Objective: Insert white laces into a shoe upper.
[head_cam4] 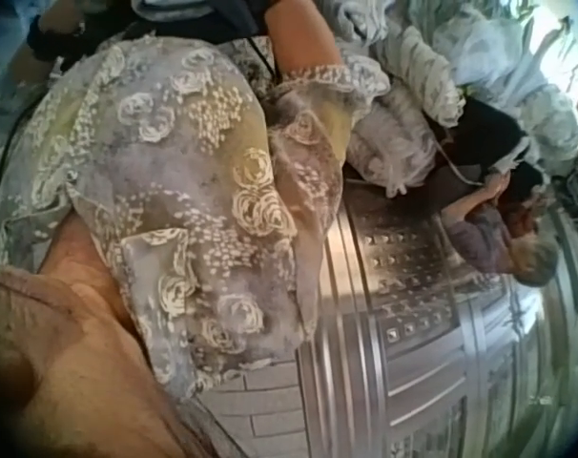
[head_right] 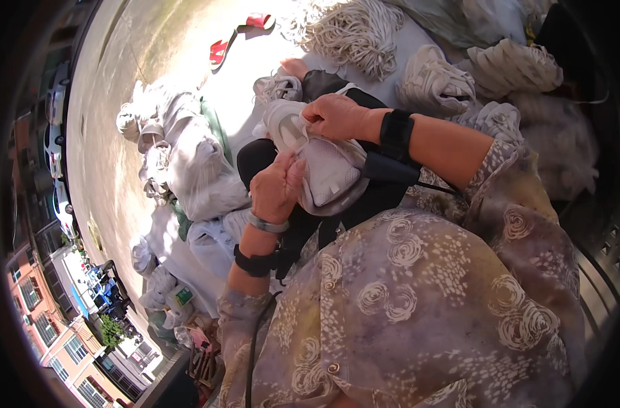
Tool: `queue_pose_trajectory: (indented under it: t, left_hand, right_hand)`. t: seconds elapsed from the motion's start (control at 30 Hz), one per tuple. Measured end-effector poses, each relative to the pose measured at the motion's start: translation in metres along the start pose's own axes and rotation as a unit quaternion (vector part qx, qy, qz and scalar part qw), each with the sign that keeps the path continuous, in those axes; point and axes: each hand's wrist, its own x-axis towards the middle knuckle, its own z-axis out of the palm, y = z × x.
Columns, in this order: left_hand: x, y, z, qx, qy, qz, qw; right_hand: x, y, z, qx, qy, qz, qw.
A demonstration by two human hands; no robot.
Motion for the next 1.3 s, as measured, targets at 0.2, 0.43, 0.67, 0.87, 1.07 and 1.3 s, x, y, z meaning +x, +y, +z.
queue_pose_trajectory:
  t: [0.2,0.43,0.67,0.87,1.07,1.3]
  left_hand:
    - [-0.046,-0.031,-0.024,-0.392,-0.047,-0.31,0.865]
    - [-0.096,-0.059,-0.031,-0.441,-0.042,-0.391,0.807]
    - [-0.082,-0.056,-0.073,-0.556,0.142,-0.363,0.734]
    - [-0.066,-0.069,-0.062,-0.629,0.135,-0.297,0.706]
    - [-0.05,-0.054,-0.032,-0.637,0.053,-0.294,0.71]
    - [-0.052,-0.069,-0.02,-0.655,0.063,-0.299,0.692]
  right_hand:
    - [0.001,-0.001,-0.008,0.014,-0.014,0.031,0.999]
    - [-0.007,-0.009,-0.013,-0.04,0.039,0.031,0.998]
    - [-0.015,-0.016,-0.004,-0.006,0.056,-0.05,0.997]
    - [-0.019,-0.023,-0.003,-0.071,0.035,-0.096,0.992]
    - [-0.009,-0.014,0.004,0.004,0.049,-0.032,0.998]
    - [0.015,-0.01,-0.008,0.123,-0.051,0.196,0.972]
